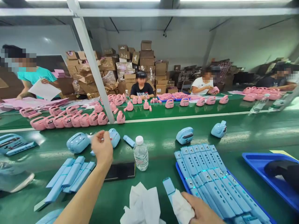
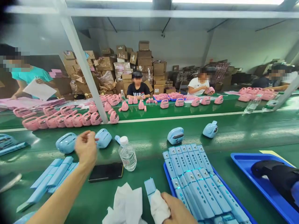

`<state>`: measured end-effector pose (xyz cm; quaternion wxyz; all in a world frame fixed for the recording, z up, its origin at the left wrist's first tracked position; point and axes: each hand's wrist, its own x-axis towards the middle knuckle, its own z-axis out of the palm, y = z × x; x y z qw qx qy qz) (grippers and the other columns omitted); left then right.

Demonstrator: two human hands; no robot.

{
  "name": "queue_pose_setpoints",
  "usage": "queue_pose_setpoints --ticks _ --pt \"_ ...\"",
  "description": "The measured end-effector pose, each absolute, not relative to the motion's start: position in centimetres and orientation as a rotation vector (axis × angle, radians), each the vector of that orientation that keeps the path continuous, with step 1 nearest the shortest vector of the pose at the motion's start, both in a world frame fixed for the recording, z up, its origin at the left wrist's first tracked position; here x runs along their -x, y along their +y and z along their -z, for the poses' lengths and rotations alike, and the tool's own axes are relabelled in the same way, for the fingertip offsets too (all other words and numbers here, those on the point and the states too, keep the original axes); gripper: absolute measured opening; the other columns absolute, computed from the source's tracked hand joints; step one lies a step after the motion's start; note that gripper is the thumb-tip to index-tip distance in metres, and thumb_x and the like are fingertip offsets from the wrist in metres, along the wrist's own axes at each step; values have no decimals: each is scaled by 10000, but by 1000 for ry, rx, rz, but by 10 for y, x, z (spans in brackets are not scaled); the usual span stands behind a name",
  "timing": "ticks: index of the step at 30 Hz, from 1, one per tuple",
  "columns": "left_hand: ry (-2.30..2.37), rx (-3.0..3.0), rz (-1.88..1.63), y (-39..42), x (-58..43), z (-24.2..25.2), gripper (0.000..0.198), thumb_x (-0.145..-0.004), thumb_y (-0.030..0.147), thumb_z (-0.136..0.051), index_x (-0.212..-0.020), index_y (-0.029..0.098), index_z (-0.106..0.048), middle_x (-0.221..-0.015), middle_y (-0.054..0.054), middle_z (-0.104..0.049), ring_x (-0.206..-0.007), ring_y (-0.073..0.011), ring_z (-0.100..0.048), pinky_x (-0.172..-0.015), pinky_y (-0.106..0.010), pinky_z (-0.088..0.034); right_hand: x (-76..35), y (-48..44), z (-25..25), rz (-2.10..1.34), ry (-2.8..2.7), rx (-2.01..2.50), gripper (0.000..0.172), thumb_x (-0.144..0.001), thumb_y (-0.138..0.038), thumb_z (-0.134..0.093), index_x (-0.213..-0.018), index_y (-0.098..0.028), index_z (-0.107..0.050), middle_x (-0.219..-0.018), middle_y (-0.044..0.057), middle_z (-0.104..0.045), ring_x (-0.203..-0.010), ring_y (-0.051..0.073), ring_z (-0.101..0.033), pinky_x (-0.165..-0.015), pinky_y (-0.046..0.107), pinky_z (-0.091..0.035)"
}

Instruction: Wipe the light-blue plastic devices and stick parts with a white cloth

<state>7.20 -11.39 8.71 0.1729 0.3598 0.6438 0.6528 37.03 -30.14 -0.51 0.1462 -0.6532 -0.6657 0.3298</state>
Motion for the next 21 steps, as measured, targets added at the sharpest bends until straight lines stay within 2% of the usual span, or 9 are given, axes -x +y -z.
queue_pose_setpoints --ticks 3,5,7,10,13,15,17,19,21 --pt "1580 -1270 -1847 -198 -97 -88 294 -988 494 -561 -1093 244 -674 -1009 -12 -710 -916 -177 -685 -802 -289 -548 -345 -314 -37 -1463 -1393 1453 425 -939 -627 -577 -891 -225 -705 -817 29 -725 -804 245 -680 -688 299 -538" --pt "1090 -1393 -1387 -254 -123 -77 423 -893 568 -705 -1197 275 -680 -1174 -50 -750 -1077 -238 -693 -878 -325 -562 -325 -324 -54 -1690 -1156 1289 515 -848 -716 -670 -897 -208 -737 -718 23 -686 -708 230 -649 -643 303 -527" --pt "846 -1193 -1100 -291 -145 -63 505 -853 571 -778 -1233 266 -642 -1123 -76 -791 -1041 -248 -725 -876 -344 -575 -314 -332 -58 -1769 -1044 1268 539 -817 -720 -713 -905 -189 -752 -676 21 -671 -648 210 -630 -589 283 -500" --pt "762 -912 -1143 -305 -159 -58 429 -870 528 -802 -1123 252 -593 -926 -56 -816 -938 -240 -773 -821 -340 -603 -317 -336 -47 -1605 -937 1409 544 -807 -680 -742 -1032 -185 -770 -823 53 -746 -723 225 -681 -598 272 -519" --pt "880 -570 -1401 -296 -164 -72 356 -850 383 -859 -958 234 -554 -766 -5 -779 -934 -235 -804 -858 -325 -633 -325 -329 -38 -1260 -830 1505 652 -817 -694 -685 -1253 -210 -713 -1094 90 -776 -947 269 -712 -735 311 -580" --pt "925 -381 -1485 -291 -172 -83 293 -865 266 -839 -920 213 -556 -766 -17 -773 -907 -198 -803 -885 -289 -632 -319 -326 -39 -1042 -845 1492 682 -868 -725 -601 -1358 -253 -646 -1309 90 -716 -1165 293 -664 -866 342 -583" --pt "919 -267 -1485 -292 -183 -89 220 -892 187 -780 -909 199 -562 -823 -50 -780 -861 -169 -788 -896 -297 -634 -305 -328 -44 -812 -1053 1422 580 -971 -667 -518 -1390 -277 -613 -1430 83 -640 -1301 294 -590 -980 368 -549" --pt "894 -228 -1442 -298 -191 -91 169 -916 200 -744 -923 192 -575 -868 -75 -780 -848 -176 -776 -884 -333 -641 -291 -333 -48 -621 -1314 1313 450 -1052 -549 -459 -1350 -259 -631 -1350 86 -670 -1232 271 -623 -990 369 -529" --pt "855 -252 -1417 -307 -192 -89 192 -928 276 -756 -1009 188 -605 -893 -76 -777 -899 -193 -769 -900 -339 -629 -286 -336 -49 -611 -1411 1285 405 -1066 -525 -442 -1196 -232 -690 -1046 60 -730 -949 239 -681 -835 339 -549"
